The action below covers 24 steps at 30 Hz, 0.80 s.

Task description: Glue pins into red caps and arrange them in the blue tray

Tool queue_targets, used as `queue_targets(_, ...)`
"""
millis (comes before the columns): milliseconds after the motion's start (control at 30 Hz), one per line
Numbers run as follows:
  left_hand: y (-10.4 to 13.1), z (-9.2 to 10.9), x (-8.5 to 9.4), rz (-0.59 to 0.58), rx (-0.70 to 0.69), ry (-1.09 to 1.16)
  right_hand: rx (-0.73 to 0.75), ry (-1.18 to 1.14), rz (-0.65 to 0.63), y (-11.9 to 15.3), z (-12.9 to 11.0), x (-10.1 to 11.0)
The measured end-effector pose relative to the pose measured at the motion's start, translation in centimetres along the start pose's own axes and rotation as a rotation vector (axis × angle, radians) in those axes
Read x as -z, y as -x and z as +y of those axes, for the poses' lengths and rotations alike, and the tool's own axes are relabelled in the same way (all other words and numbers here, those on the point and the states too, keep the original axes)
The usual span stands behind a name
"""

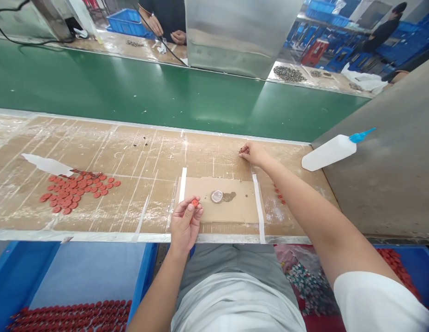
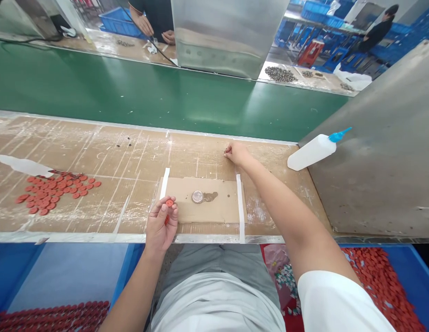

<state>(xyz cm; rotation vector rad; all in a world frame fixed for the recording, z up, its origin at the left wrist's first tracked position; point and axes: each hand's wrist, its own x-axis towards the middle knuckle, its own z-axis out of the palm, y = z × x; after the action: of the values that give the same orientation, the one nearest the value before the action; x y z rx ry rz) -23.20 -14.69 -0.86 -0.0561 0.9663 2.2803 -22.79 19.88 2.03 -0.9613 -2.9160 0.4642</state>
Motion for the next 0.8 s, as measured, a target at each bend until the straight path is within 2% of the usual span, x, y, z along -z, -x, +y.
queue_targets(167,-0.1,0.0,0.0,0.004,0.02,0.01,0.069,0.024,-0.041,0.6,-1.3,0.6)
queue_targets(367,0.0,0.3,0.1,0.0,0.048,0.029,0.139,-0.072,0.001,3.7,-2.2,-0.1)
queue_targets(500,0.0,0.4,0.1,-0.008,0.062,0.035,0.163,-0.275,0.116,5.5,-1.4,-1.7)
queue_targets(633,0.0,0.4,0.1,-0.031,0.063,0.05,0.125,-0.428,0.241,6.5,-0.7,-3.2)
queue_targets(800,0.0,0.5,0.0,-0.016,0.058,0.08,0.061,-0.634,0.407,8.4,-2.0,-3.3)
